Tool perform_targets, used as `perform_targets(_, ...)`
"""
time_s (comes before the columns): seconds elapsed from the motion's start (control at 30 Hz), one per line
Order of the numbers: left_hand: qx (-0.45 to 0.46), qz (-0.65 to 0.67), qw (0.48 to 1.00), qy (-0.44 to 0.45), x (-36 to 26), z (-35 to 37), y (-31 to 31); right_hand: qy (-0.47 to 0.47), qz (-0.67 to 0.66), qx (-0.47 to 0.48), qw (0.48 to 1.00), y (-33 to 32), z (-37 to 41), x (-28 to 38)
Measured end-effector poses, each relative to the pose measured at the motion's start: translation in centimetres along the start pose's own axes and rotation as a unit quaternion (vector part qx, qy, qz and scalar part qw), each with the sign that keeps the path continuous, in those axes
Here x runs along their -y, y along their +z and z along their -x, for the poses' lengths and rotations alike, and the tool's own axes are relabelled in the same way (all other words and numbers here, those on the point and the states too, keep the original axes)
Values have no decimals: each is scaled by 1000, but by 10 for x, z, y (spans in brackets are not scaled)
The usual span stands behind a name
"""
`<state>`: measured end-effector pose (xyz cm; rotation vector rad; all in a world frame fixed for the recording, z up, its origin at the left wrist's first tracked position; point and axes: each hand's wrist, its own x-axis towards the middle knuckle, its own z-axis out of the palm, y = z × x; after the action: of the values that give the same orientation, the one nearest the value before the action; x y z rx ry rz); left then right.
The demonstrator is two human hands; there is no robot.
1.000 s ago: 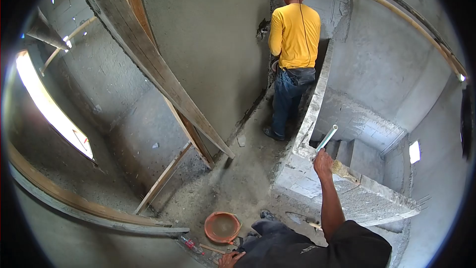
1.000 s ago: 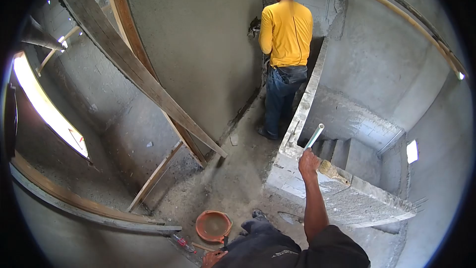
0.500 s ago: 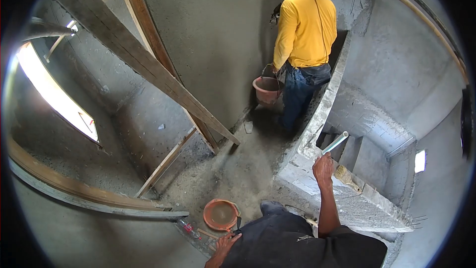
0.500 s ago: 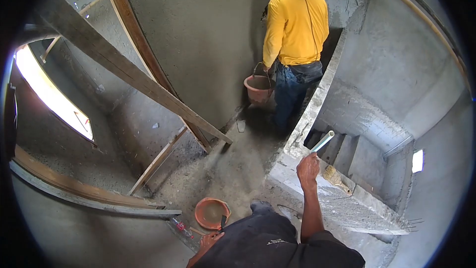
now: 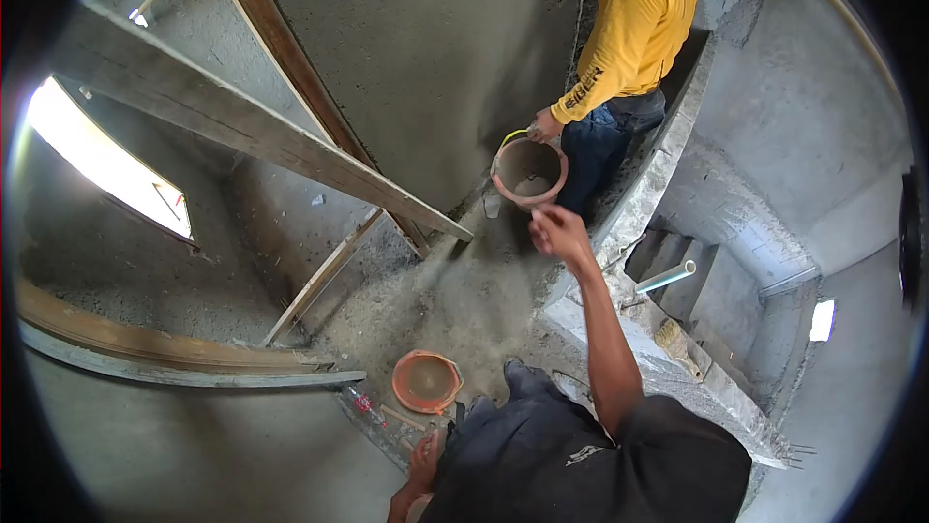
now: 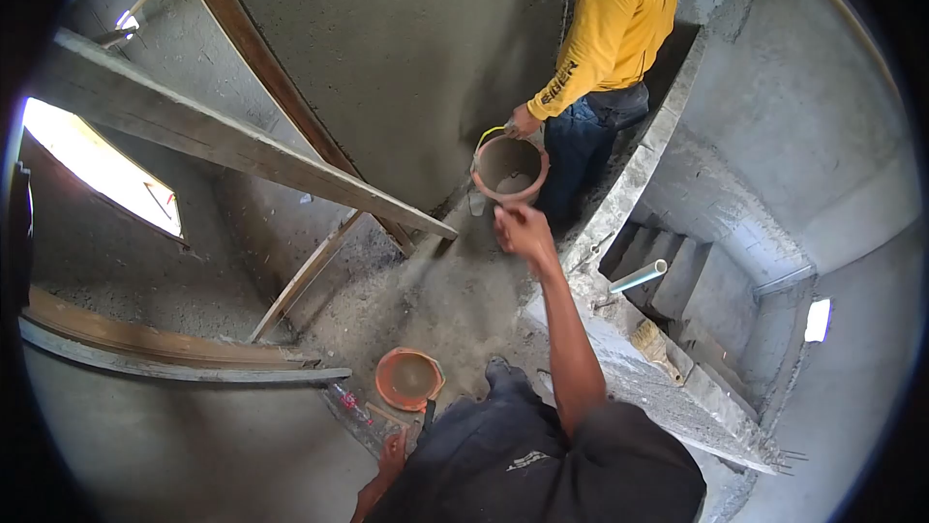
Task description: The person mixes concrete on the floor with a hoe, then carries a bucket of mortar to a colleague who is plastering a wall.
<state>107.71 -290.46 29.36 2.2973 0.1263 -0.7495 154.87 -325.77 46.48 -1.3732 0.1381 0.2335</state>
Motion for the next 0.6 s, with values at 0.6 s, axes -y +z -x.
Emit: perform_targets(0.6,-111,590,698,-389,26,154,46,-46,18,-292,955,58,-161,-99)
